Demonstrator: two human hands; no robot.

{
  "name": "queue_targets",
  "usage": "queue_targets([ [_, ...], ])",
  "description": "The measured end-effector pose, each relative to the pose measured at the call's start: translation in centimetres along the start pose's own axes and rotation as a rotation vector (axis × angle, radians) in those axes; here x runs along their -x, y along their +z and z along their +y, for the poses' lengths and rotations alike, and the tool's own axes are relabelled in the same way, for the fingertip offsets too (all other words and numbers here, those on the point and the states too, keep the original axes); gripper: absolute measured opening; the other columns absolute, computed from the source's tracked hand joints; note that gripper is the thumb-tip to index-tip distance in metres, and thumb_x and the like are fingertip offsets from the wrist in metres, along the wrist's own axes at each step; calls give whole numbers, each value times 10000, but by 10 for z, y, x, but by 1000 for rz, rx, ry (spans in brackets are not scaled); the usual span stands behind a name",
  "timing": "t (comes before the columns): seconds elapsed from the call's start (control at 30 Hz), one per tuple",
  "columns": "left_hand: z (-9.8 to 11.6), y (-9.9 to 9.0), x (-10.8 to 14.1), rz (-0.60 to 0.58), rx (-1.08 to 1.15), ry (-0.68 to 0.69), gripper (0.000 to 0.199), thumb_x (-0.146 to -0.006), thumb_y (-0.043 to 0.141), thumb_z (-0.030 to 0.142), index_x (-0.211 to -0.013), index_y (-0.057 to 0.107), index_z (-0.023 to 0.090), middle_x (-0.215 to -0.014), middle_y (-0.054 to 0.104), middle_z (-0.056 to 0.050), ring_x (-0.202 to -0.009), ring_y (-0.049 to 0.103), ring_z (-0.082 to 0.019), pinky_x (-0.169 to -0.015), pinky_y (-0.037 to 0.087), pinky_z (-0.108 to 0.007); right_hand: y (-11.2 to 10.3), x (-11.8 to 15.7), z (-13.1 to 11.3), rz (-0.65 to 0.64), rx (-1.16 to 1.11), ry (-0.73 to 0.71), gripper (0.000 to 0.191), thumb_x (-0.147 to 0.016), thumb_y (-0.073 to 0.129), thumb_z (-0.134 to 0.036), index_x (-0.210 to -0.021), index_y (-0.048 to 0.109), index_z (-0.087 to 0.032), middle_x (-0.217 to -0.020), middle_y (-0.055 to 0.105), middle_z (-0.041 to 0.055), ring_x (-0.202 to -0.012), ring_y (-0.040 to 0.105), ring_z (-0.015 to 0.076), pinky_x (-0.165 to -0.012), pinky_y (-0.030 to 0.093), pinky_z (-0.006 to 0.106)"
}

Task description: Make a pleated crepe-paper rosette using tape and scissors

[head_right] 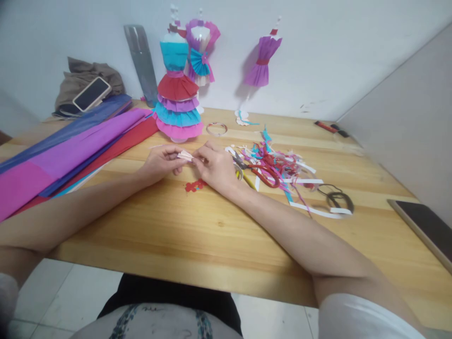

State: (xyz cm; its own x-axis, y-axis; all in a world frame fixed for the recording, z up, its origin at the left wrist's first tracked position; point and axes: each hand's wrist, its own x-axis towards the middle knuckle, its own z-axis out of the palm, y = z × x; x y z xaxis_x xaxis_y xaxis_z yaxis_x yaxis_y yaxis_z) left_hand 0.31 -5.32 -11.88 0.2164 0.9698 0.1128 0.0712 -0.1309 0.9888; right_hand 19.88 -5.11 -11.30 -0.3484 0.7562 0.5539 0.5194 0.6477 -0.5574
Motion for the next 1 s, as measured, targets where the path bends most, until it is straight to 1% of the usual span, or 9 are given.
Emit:
queue_targets([
  [0.1,1,0,0,3,-14,15,230,-736,846,231,-924,772,122,-544,621,33,-463,549,-72,-448,446,-169,-2,-4,-4,17,-139,135,113,-838,703,-265,-729,689,-238,-764,676,61,-712,591,225,-701,473,392],
  [0.23,0,1,-1,2,-8,30,203,-765,806,158,-961,775,116,-529,615,44,-434,538,-64,-433,436,-162,-7,-12,-4,-91,-497,355,142,-769,758,-335,-715,687,-225,-725,708,52,-674,617,213,-669,490,377],
  [0.3,-2,1,-1,6,7,23,183,-772,798,134,-950,762,115,-519,618,46,-427,544,-62,-433,437,-155,-9,-15,-3,-166,-616,449,180,-705,804,-351,-689,693,-209,-665,681,35,-602,562,170,-599,450,333],
  [0.37,-4,0,-2,14,16,19,186,-769,819,143,-939,750,113,-521,626,42,-427,552,-63,-438,445,-156,-10,-17,-2,-221,-667,531,205,-645,841,-339,-659,694,-197,-572,603,0,-525,456,120,-523,361,291],
  [0.43,-5,0,-2,13,14,22,213,-758,854,175,-928,741,110,-520,626,39,-427,556,-68,-441,455,-164,-10,-17,-2,-247,-704,592,220,-612,862,-327,-646,691,-193,-518,540,-26,-495,390,96,-488,296,272],
  [0.63,-6,0,-2,-11,-3,59,215,-760,854,213,-930,761,119,-540,629,37,-442,554,-70,-445,455,-168,-11,-17,-1,-269,-827,689,258,-565,902,-302,-661,691,-187,-604,618,1,-513,416,89,-467,276,253],
  [0.73,-5,0,-1,-16,-5,69,173,-765,824,188,-915,769,121,-543,633,31,-452,558,-73,-444,452,-167,-15,-19,-2,-339,-884,729,259,-584,907,-305,-662,697,-174,-576,585,-4,-510,413,82,-460,267,240],
  [0.87,-4,0,-1,-7,11,25,166,-764,810,152,-918,756,117,-528,628,35,-443,557,-74,-445,455,-171,-19,-22,-4,-442,-944,748,253,-591,909,-283,-683,708,-159,-547,529,-22,-504,381,73,-451,252,230],
  [1.0,-4,0,-1,7,16,13,195,-754,837,152,-922,745,113,-536,637,32,-450,571,-82,-448,465,-179,-20,-23,-3,-480,-959,767,225,-628,887,-265,-712,707,-158,-561,524,-22,-495,352,69,-442,235,223],
])
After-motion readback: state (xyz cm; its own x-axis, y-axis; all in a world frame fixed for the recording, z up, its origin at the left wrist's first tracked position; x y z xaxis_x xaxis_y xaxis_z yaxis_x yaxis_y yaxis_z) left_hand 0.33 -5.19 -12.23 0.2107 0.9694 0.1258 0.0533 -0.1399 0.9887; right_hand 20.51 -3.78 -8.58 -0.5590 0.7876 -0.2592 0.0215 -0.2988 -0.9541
